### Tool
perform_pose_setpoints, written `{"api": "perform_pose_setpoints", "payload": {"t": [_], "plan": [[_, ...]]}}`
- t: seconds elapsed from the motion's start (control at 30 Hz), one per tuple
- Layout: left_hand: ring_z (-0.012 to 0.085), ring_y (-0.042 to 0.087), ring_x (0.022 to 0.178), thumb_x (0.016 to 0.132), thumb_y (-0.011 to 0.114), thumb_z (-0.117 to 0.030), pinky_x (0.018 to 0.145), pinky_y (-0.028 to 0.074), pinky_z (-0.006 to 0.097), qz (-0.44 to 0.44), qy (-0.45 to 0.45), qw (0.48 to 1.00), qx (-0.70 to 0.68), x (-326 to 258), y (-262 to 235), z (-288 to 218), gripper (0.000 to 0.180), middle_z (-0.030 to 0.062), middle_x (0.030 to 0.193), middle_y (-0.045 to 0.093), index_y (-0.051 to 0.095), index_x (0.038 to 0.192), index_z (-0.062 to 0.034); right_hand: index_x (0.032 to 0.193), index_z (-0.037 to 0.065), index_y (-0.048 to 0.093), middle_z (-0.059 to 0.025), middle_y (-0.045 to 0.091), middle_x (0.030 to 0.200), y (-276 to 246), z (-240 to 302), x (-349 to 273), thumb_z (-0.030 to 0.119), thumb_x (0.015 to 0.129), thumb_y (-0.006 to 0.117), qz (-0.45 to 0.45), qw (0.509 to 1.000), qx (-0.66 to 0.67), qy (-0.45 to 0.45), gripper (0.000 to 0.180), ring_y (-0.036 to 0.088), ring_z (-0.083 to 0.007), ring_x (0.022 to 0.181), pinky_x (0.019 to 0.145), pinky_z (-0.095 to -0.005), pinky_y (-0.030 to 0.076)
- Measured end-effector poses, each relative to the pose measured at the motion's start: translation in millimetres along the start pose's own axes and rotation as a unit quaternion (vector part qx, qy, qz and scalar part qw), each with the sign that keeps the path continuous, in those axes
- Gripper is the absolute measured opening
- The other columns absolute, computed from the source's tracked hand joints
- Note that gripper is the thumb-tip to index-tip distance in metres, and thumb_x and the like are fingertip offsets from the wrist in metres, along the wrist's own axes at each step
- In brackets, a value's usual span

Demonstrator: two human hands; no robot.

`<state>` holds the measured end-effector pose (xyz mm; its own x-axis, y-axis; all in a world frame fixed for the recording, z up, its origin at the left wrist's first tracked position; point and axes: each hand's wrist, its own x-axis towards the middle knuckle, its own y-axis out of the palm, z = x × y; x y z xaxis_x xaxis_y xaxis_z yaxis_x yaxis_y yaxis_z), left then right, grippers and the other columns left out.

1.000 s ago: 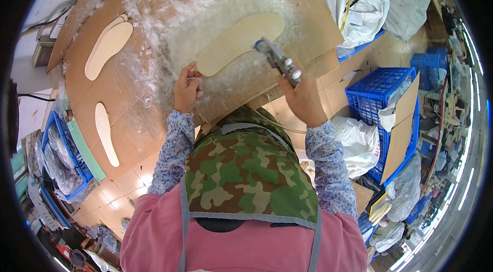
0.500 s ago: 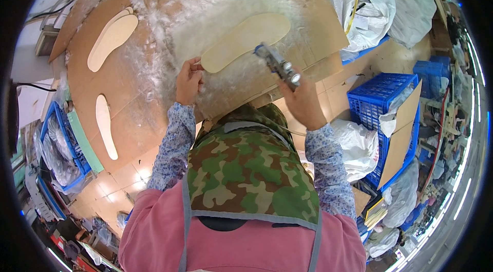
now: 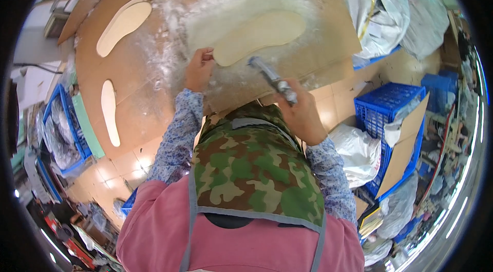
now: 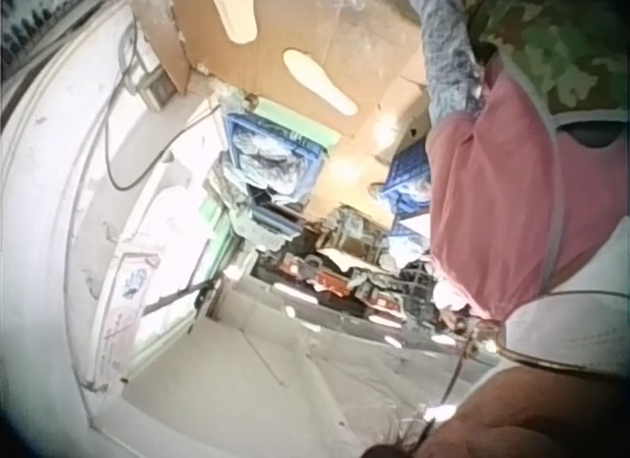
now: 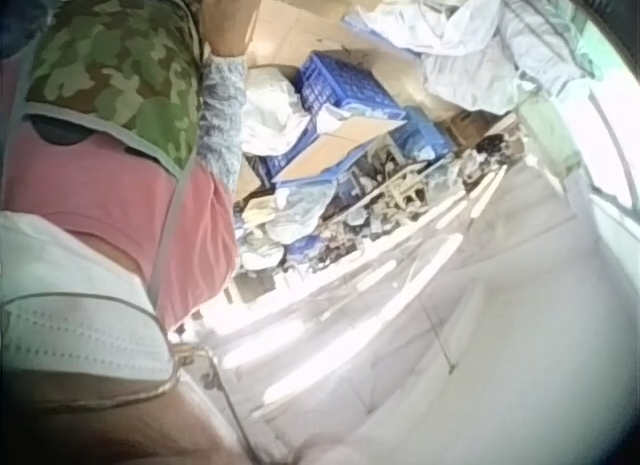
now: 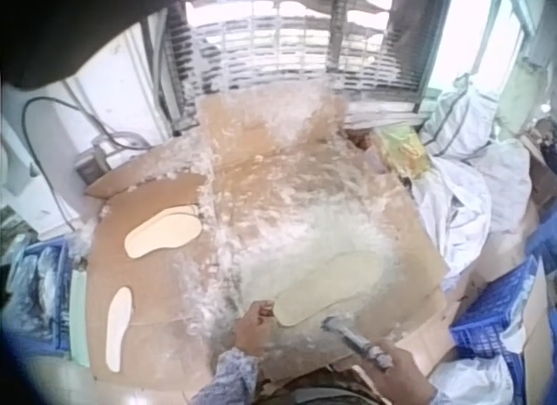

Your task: Spraying adhesive onto shoe insoles using a spray gun.

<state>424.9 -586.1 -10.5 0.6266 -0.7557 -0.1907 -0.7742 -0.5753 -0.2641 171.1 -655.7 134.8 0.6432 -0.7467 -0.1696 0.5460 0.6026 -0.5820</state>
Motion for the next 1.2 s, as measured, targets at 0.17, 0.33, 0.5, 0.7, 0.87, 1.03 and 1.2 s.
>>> {"api": "perform_pose_setpoints", "payload": {"t": [0.17,0.33,0.5,0.7,0.87,1.03,1.2], "plan": [[0.0242,0.062,0.076,0.082,0.049,-0.004,0.073,0.051,0.036,-0.029,0.028,0.996,0.081,8.0,11.8,-15.5,0.032,0.0149,0.088,0.062,0.054,0.113,-0.0043,0.110,-0.004,0.060,-0.0132,0.066,0.102,-16.6,-22.8,9.1,0.009,0.087,0.062,-0.079,0.997,0.020,0.015,0.026,0.061,-0.0184,0.093,0.078,-0.0318,0.047],[0.0176,0.061,0.089,0.082,0.052,-0.004,0.068,0.056,0.033,-0.015,-0.028,0.922,-0.385,-24.5,-65.0,-52.0,0.030,0.0102,0.100,0.060,0.056,0.112,-0.0073,0.115,-0.007,0.056,-0.0111,0.062,0.111,-8.8,-40.3,18.7,0.005,0.091,0.056,-0.092,0.986,0.137,-0.007,0.027,0.058,-0.0172,0.102,0.089,-0.0312,0.044],[0.0196,0.061,0.096,0.084,0.049,-0.004,0.075,0.058,0.034,-0.200,0.011,0.891,-0.408,-95.5,-203.9,-49.5,0.034,0.0089,0.109,0.058,0.053,0.117,-0.0079,0.123,-0.006,0.050,-0.0110,0.061,0.114,-4.5,-50.0,26.5,0.003,0.093,0.053,-0.018,0.992,0.110,0.067,0.032,0.057,-0.0169,0.105,0.093,-0.0295,0.042],[0.0221,0.059,0.109,0.083,0.050,-0.002,0.086,0.055,0.035,-0.387,0.103,0.795,-0.455,-185.1,-322.0,38.3,0.040,0.0085,0.117,0.058,0.048,0.123,-0.0082,0.121,-0.006,0.053,-0.0110,0.062,0.113,15.9,-35.5,43.5,0.007,0.093,0.055,0.032,0.995,0.045,0.079,0.031,0.058,-0.0168,0.106,0.093,-0.0303,0.043],[0.0246,0.065,0.093,0.082,0.048,0.003,0.075,0.059,0.036,-0.527,-0.091,0.748,-0.393,-211.2,-340.5,144.6,0.043,0.0108,0.105,0.063,0.046,0.125,-0.0055,0.116,-0.006,0.057,-0.0096,0.064,0.109,39.4,-21.3,49.5,0.008,0.093,0.056,0.046,0.995,0.078,0.035,0.027,0.059,-0.0160,0.102,0.090,-0.0296,0.043],[0.0191,0.062,0.057,0.086,0.045,0.000,0.050,0.052,0.027,-0.521,-0.271,0.802,-0.110,-224.9,-329.8,191.1,0.041,0.0122,0.088,0.064,0.047,0.126,-0.0046,0.113,-0.006,0.058,-0.0089,0.065,0.106,39.9,-15.5,48.3,0.008,0.092,0.057,0.042,0.995,0.054,0.068,0.025,0.059,-0.0143,0.098,0.087,-0.0286,0.044],[0.0287,0.057,0.091,0.085,0.045,-0.005,0.079,0.046,0.038,-0.571,-0.267,0.687,0.362,-204.1,-320.5,168.6,0.049,0.0158,0.107,0.053,0.045,0.134,-0.0094,0.113,-0.006,0.058,-0.0087,0.065,0.106,42.9,-16.4,48.4,0.008,0.092,0.057,0.016,0.990,0.068,0.119,0.026,0.058,-0.0136,0.098,0.086,-0.0286,0.044]]}}
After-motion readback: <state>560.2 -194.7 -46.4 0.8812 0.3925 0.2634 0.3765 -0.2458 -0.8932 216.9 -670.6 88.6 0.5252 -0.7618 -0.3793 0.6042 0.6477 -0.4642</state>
